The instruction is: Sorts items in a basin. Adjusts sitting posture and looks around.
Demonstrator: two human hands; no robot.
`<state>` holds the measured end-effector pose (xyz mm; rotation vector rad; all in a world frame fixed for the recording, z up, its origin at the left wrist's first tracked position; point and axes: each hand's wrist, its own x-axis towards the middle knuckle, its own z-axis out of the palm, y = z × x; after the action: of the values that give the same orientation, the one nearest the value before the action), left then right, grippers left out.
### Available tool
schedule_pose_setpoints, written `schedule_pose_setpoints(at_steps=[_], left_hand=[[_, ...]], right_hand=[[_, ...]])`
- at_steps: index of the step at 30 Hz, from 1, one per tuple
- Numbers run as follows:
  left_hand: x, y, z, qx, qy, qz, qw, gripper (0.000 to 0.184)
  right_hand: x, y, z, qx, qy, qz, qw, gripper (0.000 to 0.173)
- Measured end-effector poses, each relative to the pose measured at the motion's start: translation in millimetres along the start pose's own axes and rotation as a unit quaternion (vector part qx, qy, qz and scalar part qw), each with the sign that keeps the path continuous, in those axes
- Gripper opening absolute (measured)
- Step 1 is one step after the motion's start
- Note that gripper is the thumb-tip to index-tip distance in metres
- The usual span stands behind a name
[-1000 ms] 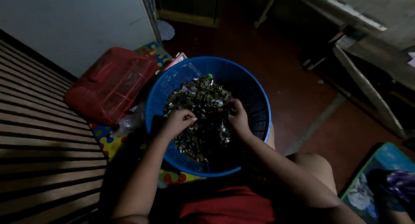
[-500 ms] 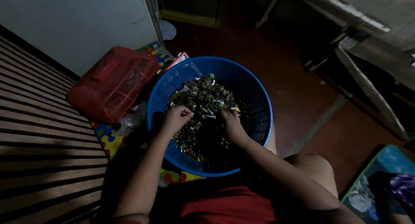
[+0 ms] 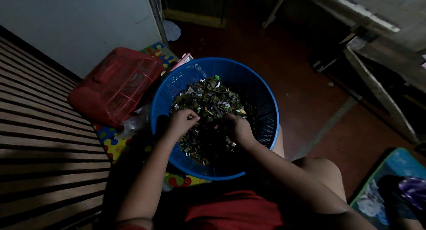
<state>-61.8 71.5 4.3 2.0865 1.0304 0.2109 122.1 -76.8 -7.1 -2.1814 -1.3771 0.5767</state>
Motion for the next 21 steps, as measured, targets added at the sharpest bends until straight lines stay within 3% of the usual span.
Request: schedule_pose_setpoints(at_steps=[5, 7, 13, 17, 19, 21], left_hand=[[1.0, 0.2, 0.5, -0.002, 0.003, -0.009, 1.0, 0.021], [0.9, 0.0, 0.2, -0.004, -0.004, -0.012, 1.0, 0.02], [3.0, -2.1, 2.6, 0.014, -0.018, -0.002, 1.0, 0.021], [2.6, -2.0, 2.9, 0.012, -0.02, -0.002, 1.0, 0.02], [3.3, -4.5, 3.4, 0.01, -0.017, 0.006, 1.0, 0.019], [3.2, -5.4, 3.5, 0.012, -0.012, 0.012, 1.0, 0.019]], right_hand=[[2.8, 9.6, 0.5, 0.017, -0.041, -0.021, 0.999, 0.077], [3.0, 11.4, 3.9, -0.006, -0.044, -0.036, 0.998, 0.085], [4.7, 5.6, 9.9, -0.041, -0.008, -0.041, 0.998, 0.068], [4.8, -4.8, 5.0, -0.029, -0.03, -0.019, 0.999, 0.038], [3.7, -4.0, 3.5, -0.019, -0.044, -0.013, 0.999, 0.037], [2.8, 0.0, 1.7, 0.0, -0.041, -0.012, 0.999, 0.046]])
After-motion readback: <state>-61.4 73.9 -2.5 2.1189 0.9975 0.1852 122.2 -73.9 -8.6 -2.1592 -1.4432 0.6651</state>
